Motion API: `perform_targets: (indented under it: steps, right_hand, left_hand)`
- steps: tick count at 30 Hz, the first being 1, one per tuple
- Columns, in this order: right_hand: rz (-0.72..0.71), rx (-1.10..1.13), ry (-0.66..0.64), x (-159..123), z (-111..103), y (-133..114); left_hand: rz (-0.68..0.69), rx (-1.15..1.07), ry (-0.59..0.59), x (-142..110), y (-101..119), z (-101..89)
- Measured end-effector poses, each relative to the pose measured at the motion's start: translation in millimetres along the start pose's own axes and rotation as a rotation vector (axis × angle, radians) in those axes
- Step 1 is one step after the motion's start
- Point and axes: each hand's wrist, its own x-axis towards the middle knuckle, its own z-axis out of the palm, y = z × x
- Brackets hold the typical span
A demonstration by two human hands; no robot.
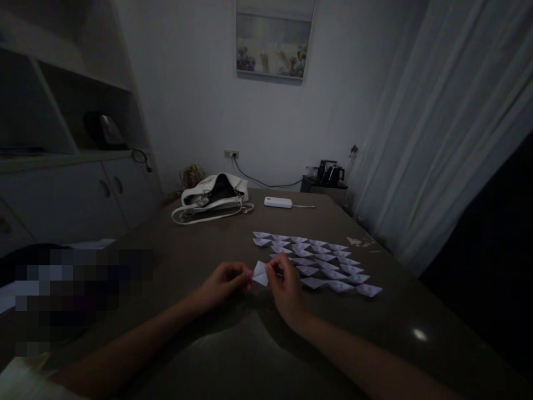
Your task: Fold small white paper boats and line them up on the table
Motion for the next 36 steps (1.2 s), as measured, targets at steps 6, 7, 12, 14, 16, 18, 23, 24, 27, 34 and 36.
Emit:
perform_targets:
  steps: [6,7,12,14,16,18,23,24,27,34,36]
  right_hand:
    - [0.009,0.005,0.001,-0.3,0.4,2.0]
    - [0.009,0.006,0.000,-0.3,0.5,2.0]
    - [-0.011,-0.009,-0.004,-0.4,0.2,-0.2]
    - [-0.019,-0.017,-0.003,-0.1,0.1,-1.1]
    - [-0.025,-0.023,0.001,0.2,0.1,-1.4]
    - [-0.034,-0.027,0.005,0.5,0.2,-1.2]
    - [-0.047,-0.029,0.006,0.2,0.6,0.4]
    - [-0.047,-0.030,0.008,0.1,0.6,0.7]
    - [-0.049,-0.042,0.012,-0.1,0.4,0.9]
    - [-0.062,-0.044,0.017,0.4,-0.4,-1.0]
    - [-0.058,-0.043,0.019,0.4,-0.5,-1.3]
  left_hand:
    - [0.034,0.031,0.007,1.5,-0.8,-0.5]
    - [0.040,0.033,0.007,1.5,-1.1,-0.4]
    - [0.050,0.049,-0.012,0.5,-1.3,0.1]
    - [0.057,0.073,-0.018,0.0,-0.8,0.2]
    - [0.064,0.098,-0.022,-0.3,-0.5,0.1]
    - [0.056,0.106,-0.027,-0.2,-1.0,-0.1]
    - [0.016,0.030,-0.036,1.2,-3.6,-1.6]
    - [0.005,0.017,-0.033,1.4,-3.7,-1.8]
    - [-0.016,0.009,-0.011,2.0,-2.7,-1.8]
    - [0.011,-0.007,-0.031,2.7,-0.7,-0.8]
    - [-0.001,-0.006,-0.035,2.1,0.5,-0.5]
